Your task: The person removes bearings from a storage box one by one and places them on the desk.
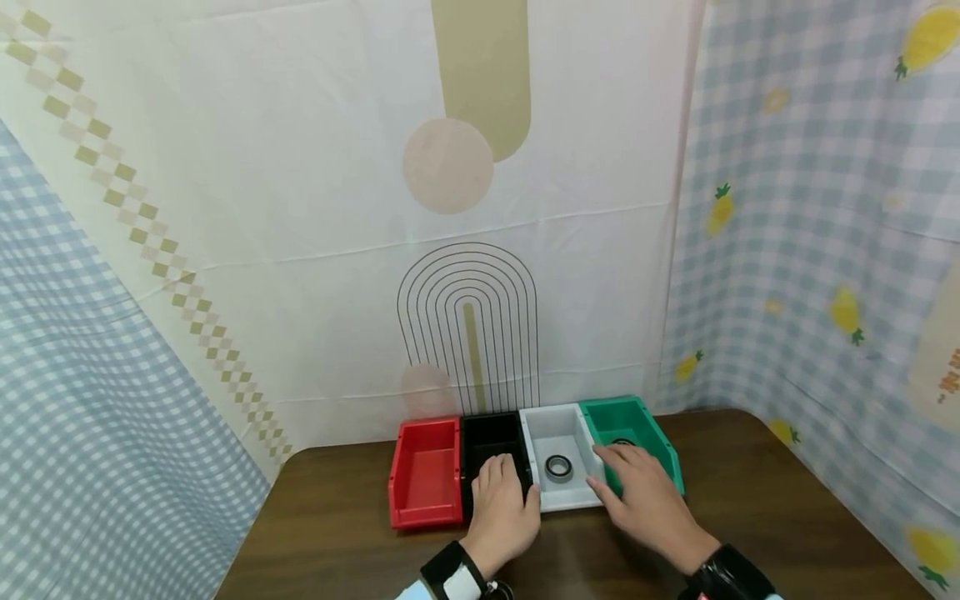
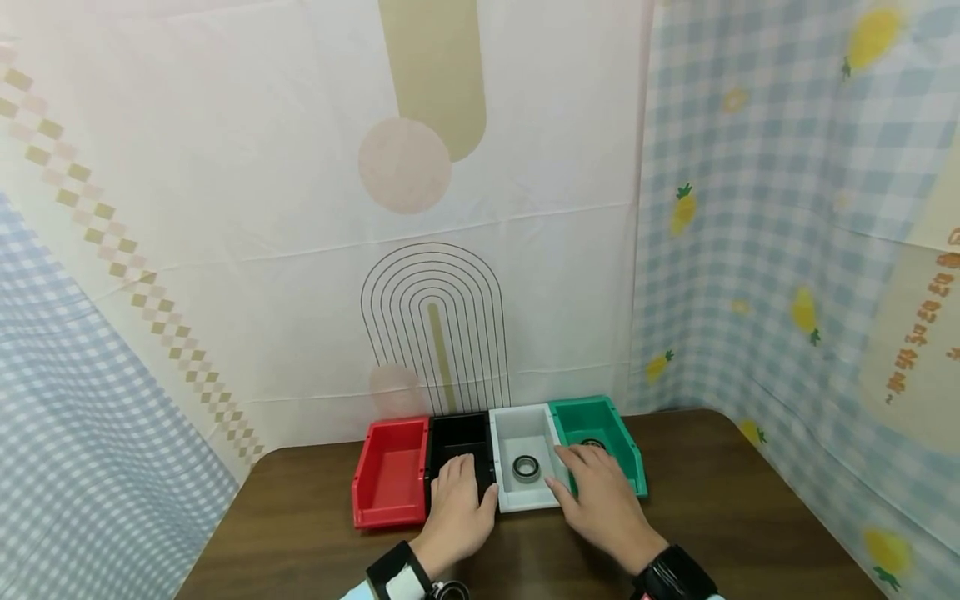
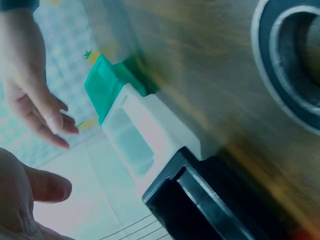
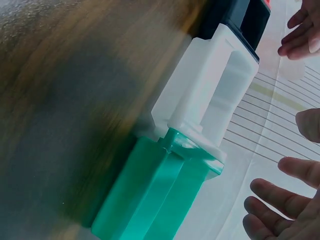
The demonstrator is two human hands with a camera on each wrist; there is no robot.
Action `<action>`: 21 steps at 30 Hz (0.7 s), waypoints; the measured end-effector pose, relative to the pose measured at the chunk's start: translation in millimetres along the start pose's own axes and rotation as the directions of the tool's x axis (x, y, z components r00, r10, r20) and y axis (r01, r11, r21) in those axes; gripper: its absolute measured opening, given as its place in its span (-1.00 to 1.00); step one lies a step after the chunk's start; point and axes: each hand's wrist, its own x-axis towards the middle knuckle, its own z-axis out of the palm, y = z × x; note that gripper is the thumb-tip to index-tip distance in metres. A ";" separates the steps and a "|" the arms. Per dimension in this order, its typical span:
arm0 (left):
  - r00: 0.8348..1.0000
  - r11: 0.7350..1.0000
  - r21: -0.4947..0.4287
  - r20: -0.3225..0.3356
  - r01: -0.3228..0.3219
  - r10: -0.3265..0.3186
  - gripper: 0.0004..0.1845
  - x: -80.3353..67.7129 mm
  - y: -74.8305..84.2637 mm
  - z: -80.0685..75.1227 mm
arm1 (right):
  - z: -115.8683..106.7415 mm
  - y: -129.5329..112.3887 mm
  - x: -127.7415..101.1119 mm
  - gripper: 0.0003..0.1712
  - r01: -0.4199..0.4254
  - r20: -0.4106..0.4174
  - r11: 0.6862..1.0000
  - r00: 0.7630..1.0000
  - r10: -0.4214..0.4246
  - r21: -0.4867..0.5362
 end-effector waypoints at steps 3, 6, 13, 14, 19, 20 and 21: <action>1.000 1.000 -0.008 -0.015 0.005 -0.005 -0.34 1.5 3.7 -1.5 | -0.5 0.2 -1.8 -0.45 -0.007 0.009 1.000 1.000 0.008 -0.004; 1.000 1.000 -0.016 -0.020 0.011 -0.011 -0.35 2.0 7.1 -3.2 | -0.2 1.7 -3.4 -0.46 0.003 0.005 1.000 1.000 -0.003 -0.003; 0.999 1.000 -0.027 -0.032 0.012 -0.012 -0.36 2.2 9.6 -3.0 | 1.3 5.7 -5.8 -0.45 0.021 -0.019 1.000 1.000 -0.021 0.003; 0.999 1.000 -0.029 -0.038 0.008 -0.009 -0.36 2.6 9.7 -2.1 | 1.3 6.5 -6.1 -0.45 0.021 -0.019 1.000 1.000 -0.021 0.003; 0.998 1.000 -0.023 -0.056 -0.010 0.008 -0.37 6.2 11.6 2.7 | 0.2 10.0 -6.5 -0.45 0.018 -0.021 1.000 1.000 -0.018 -0.001; 0.998 1.000 -0.024 -0.057 -0.013 0.012 -0.37 7.2 11.8 3.8 | -0.3 10.6 -6.5 -0.45 0.016 -0.024 1.000 1.000 -0.016 -0.003; 0.998 1.000 -0.026 -0.054 -0.014 0.013 -0.37 8.2 12.5 4.7 | -1.1 11.2 -6.3 -0.45 0.015 -0.029 1.000 0.999 -0.015 -0.004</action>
